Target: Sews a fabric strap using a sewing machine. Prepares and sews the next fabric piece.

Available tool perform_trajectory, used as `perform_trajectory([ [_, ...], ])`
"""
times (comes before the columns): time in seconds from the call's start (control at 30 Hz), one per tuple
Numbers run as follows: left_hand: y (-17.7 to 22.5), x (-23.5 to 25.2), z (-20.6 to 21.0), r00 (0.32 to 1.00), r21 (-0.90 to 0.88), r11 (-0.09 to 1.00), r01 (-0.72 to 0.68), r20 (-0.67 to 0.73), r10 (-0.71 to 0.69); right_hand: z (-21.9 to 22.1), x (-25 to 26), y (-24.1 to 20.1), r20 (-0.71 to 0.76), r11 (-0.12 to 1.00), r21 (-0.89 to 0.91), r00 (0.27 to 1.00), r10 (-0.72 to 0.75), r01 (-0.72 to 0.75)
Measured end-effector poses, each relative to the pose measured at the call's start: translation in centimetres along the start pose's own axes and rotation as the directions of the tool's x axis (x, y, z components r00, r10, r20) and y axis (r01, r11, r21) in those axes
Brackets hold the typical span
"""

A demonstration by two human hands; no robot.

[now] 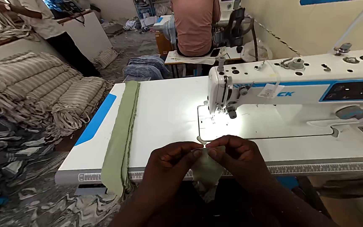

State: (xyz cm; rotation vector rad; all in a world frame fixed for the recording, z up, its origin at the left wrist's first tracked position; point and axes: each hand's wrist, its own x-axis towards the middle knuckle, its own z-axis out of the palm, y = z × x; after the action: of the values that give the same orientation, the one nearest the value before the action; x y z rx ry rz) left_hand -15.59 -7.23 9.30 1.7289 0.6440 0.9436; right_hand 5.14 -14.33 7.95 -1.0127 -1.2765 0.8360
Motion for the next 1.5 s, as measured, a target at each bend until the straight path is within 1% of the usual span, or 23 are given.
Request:
perform_trajectory([
  [0.1,0.2,-0.2,0.2,0.999,0.073,0.996,-0.042,-0.019,0.043,-0.1,-0.1,-0.1,-0.012,0.993,-0.074,0.995,-0.096,0.095],
  [0.17,0.2,-0.4,0.3,0.999,0.049,0.998,-0.044,-0.019,0.045,-0.2,-0.2,-0.1,0.007,0.982,-0.087,0.986,-0.168,0.168],
  [0.27,0.0,-0.7,0.3,0.998,-0.226,0.972,0.056,0.015,-0.054,-0.6,-0.6,-0.1,0.066,0.976,-0.053,0.976,-0.209,0.212],
  [0.3,0.0,-0.7,0.3,0.998,-0.294,0.953,0.069,0.024,-0.065,-0.8,-0.7,-0.2,0.086,0.975,-0.049,0.973,-0.213,0.218],
  [0.33,0.0,-0.8,0.4,0.998,-0.307,0.950,0.061,0.023,-0.056,-0.9,-0.7,-0.2,0.106,0.973,-0.045,0.970,-0.219,0.225],
  [0.43,0.2,-0.8,1.1,0.999,-0.176,0.983,-0.043,-0.030,0.038,-1.2,-0.6,0.1,0.131,0.971,-0.012,0.964,-0.233,0.237],
  [0.53,0.8,-0.8,1.9,0.994,-0.061,0.994,-0.094,-0.056,0.091,-1.2,-0.3,0.1,0.138,0.986,-0.024,0.977,-0.163,0.168],
  [0.6,0.7,-0.7,2.4,0.992,-0.045,0.995,-0.094,-0.083,0.090,-0.7,0.0,-0.3,0.077,0.979,-0.136,0.987,-0.144,0.153],
  [0.7,0.1,-0.4,2.2,0.997,-0.101,0.994,-0.041,-0.064,0.035,-0.6,0.2,-0.2,0.042,0.941,-0.264,0.977,-0.210,0.213],
  [0.77,-0.3,-0.6,1.7,1.000,-0.134,0.991,-0.005,-0.003,0.004,-0.7,0.1,-0.1,0.042,0.925,-0.291,0.969,-0.243,0.245],
  [0.83,-0.7,-0.8,1.6,1.000,-0.107,0.994,-0.021,0.016,0.023,-0.7,0.0,-0.1,0.037,0.925,-0.291,0.968,-0.246,0.246],
  [0.9,-0.7,-0.9,1.9,0.998,-0.026,0.998,-0.054,-0.035,0.053,-0.5,-0.2,-0.1,0.031,0.921,-0.298,0.967,-0.252,0.249],
  [1.07,-0.2,-0.8,2.3,0.986,0.009,0.995,-0.104,-0.129,0.104,0.1,-0.2,-0.1,-0.007,0.919,-0.292,0.960,-0.280,0.266],
  [1.13,-0.2,-0.7,2.4,0.972,0.045,0.988,-0.144,-0.180,0.150,0.4,-0.1,0.0,-0.032,0.912,-0.291,0.949,-0.312,0.290],
  [1.2,-0.5,-0.8,3.1,0.946,0.162,0.965,-0.207,-0.218,0.240,0.3,-0.4,0.3,-0.051,0.905,-0.279,0.936,-0.348,0.321],
  [1.23,-0.9,-0.9,3.5,0.926,0.285,0.926,-0.249,-0.210,0.314,0.3,-0.4,0.4,-0.062,0.902,-0.275,0.930,-0.362,0.333],
  [1.27,-1.3,-1.1,3.8,0.912,0.415,0.865,-0.283,-0.162,0.376,0.3,-0.4,0.5,-0.083,0.900,-0.279,0.926,-0.369,0.334],
  [1.3,-1.5,-1.3,4.0,0.905,0.481,0.817,-0.318,-0.103,0.413,0.3,-0.4,0.8,-0.112,0.900,-0.289,0.922,-0.370,0.326],
  [1.33,-1.6,-1.5,3.9,0.905,0.487,0.807,-0.336,-0.070,0.419,0.3,-0.4,1.0,-0.141,0.901,-0.301,0.920,-0.365,0.311],
  [1.4,-1.2,-1.2,3.0,0.949,0.379,0.885,-0.270,-0.050,0.312,-0.2,-0.5,1.2,-0.140,0.904,-0.325,0.932,-0.336,0.277],
  [1.43,-0.9,-0.7,2.2,0.973,0.288,0.932,-0.221,0.002,0.231,-0.5,-0.7,1.2,-0.116,0.907,-0.323,0.940,-0.320,0.269],
  [1.47,-0.8,-0.2,1.4,0.980,0.215,0.957,-0.196,0.072,0.185,-0.6,-0.9,1.3,-0.088,0.912,-0.314,0.948,-0.305,0.264],
  [1.5,-0.8,0.2,0.9,0.973,0.184,0.960,-0.209,0.137,0.185,-0.6,-1.0,1.2,-0.065,0.916,-0.305,0.954,-0.292,0.260],
])
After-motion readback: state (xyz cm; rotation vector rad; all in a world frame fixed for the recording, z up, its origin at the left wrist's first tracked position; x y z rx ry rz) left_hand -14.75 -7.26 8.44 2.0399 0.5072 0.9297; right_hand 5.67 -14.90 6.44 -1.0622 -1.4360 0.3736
